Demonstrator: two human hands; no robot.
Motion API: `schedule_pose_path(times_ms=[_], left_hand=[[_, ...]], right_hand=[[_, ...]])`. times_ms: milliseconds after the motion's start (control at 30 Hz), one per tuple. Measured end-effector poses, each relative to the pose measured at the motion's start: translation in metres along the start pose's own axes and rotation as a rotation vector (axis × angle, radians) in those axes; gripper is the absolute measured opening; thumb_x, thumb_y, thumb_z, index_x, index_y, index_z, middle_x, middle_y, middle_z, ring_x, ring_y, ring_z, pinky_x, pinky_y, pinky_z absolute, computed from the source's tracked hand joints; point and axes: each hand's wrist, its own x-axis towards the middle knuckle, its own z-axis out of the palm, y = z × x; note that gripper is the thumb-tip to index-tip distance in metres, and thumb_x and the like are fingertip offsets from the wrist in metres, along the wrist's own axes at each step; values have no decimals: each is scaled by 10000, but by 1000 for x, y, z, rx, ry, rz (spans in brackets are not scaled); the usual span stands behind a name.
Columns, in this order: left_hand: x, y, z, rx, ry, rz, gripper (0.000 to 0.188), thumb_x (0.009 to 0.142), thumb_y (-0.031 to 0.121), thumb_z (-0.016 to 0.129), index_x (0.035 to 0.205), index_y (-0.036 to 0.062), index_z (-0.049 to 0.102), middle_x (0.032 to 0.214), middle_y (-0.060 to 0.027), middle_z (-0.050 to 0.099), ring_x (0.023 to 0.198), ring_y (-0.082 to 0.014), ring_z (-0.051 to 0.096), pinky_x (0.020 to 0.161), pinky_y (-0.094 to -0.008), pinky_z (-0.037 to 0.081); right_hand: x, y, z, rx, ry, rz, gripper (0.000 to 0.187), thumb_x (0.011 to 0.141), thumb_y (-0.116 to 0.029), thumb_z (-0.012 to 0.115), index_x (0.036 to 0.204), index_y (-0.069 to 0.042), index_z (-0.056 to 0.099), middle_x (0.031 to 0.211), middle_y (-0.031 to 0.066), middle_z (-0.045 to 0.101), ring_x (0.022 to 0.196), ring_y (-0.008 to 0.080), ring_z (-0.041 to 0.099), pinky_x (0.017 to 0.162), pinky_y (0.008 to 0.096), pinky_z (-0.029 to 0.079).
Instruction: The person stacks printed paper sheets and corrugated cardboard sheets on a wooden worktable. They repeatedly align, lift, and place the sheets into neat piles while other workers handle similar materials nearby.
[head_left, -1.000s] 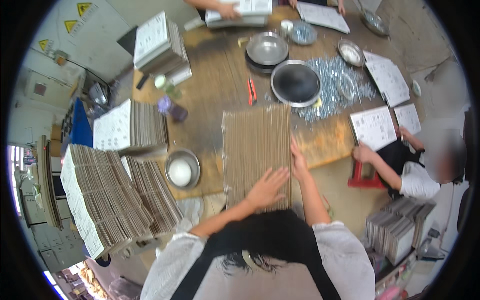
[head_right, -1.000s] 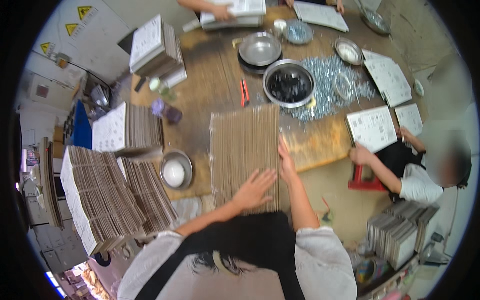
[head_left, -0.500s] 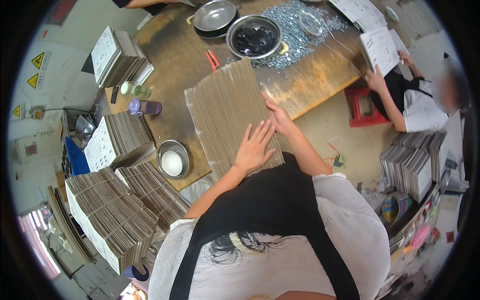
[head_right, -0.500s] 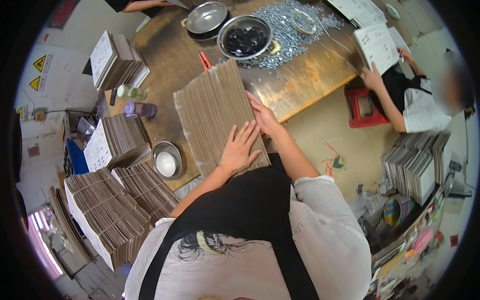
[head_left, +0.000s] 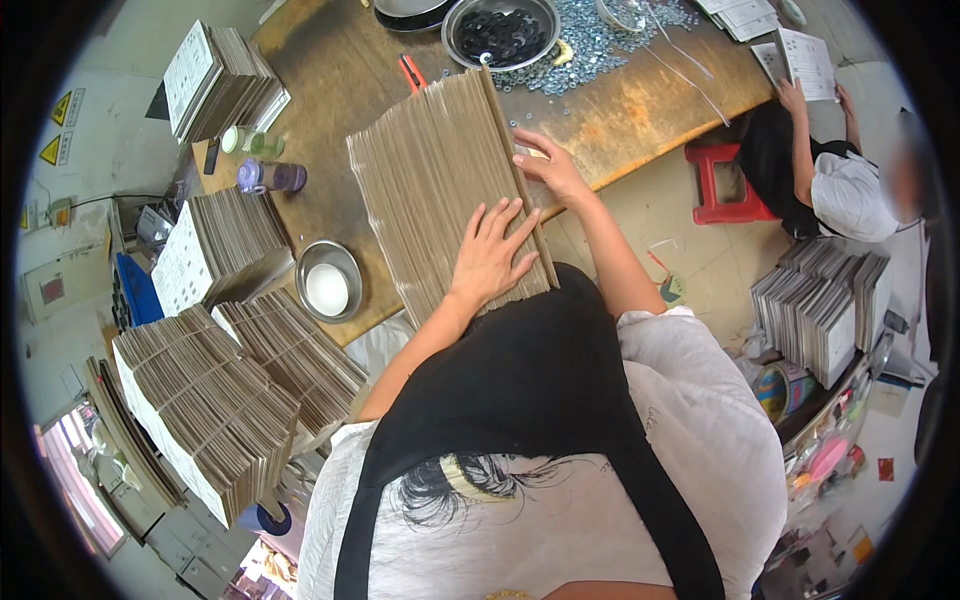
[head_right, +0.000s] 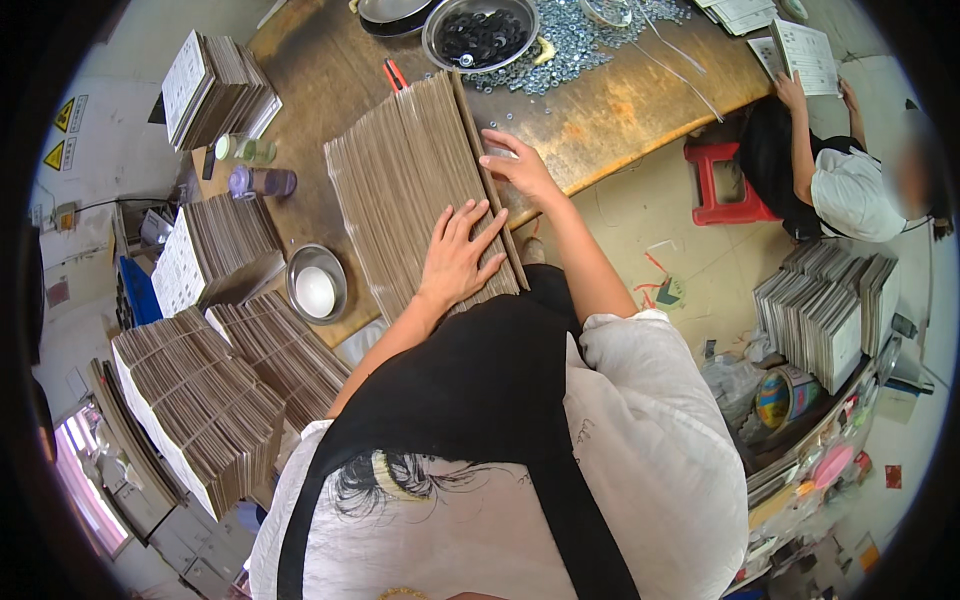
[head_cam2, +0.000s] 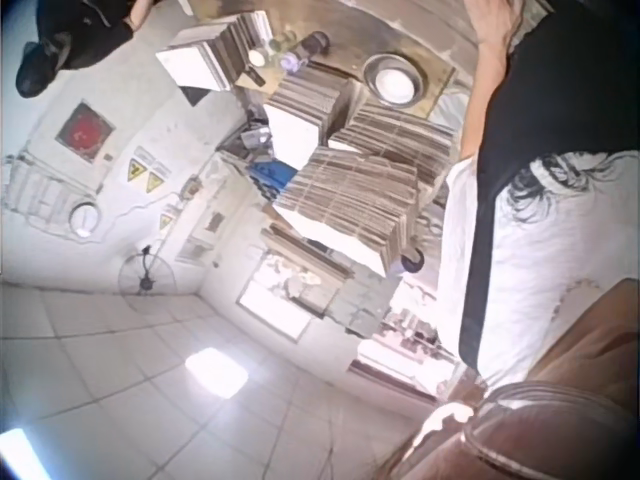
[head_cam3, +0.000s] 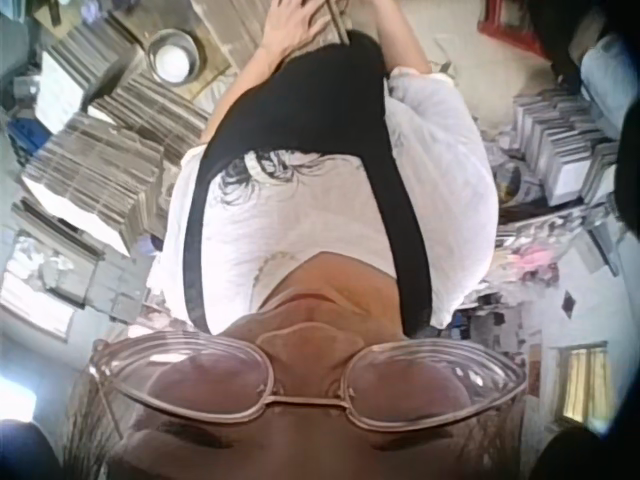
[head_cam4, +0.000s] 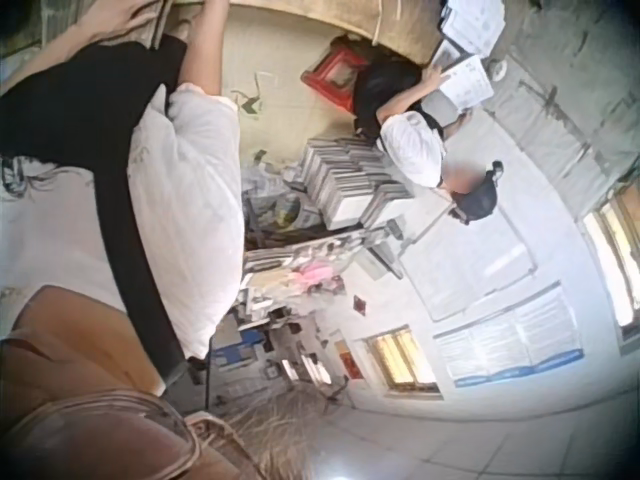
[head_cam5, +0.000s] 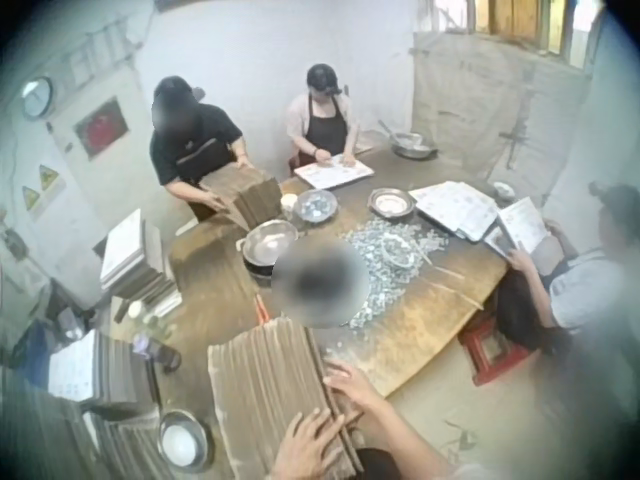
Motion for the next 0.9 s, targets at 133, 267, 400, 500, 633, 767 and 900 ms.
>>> schedule_pose_path(times_ms=[133,267,400,500,633,767,900], left_hand=[[3,2,0,6,11,1,655,940,434,626,1536,249,423,1499,-95,437,1431,-284,362,1226,-502,223],[5,4,-1,25,12,13,679,927,433,639,1533,211,426,1490,-99,448,1429,-283,369,1228,-498,219],[5,4,2,-31,16,-38,700,933,466,614,1520,135,427,1506,-84,459,1431,-258,380,1227,-482,226],[4,2,4,20,21,-8,701,932,467,616,1510,112,436,1506,-81,461,1428,-253,386,1222,-479,239],[5,3,4,-7,43,-2,671,923,437,644,1500,147,461,1487,-93,470,1424,-278,389,1216,-495,248],[6,4,2,-4,37,12,639,920,420,659,1494,200,482,1477,-100,474,1424,-291,388,1213,-505,250],[5,4,3,-13,36,0,629,920,412,660,1493,218,485,1472,-105,478,1424,-294,387,1214,-509,250]], right_hand=[[-1,-2,5,9,61,-76,549,914,-141,722,1431,-116,540,1437,103,545,1181,190,607,919,336,515],[6,3,1,-403,179,-427,401,907,-111,682,1304,-102,622,1289,110,612,1201,253,587,966,354,493],[-2,-5,5,-623,226,-412,352,856,-181,755,1196,-127,680,1196,124,623,1213,311,551,1048,389,441],[-6,-6,7,-632,202,-385,402,828,-232,796,1201,-135,679,1198,119,624,1223,311,544,1062,397,428],[-3,-4,3,-604,139,-358,428,826,-234,801,1221,-132,671,1199,112,625,1210,303,548,1045,390,437],[6,5,-7,-535,111,-321,424,832,-204,786,1235,-138,671,1201,107,626,1182,291,562,1007,376,453],[3,1,-5,-545,117,-292,424,837,-185,773,1247,-155,669,1249,127,607,1187,293,565,998,375,459]])
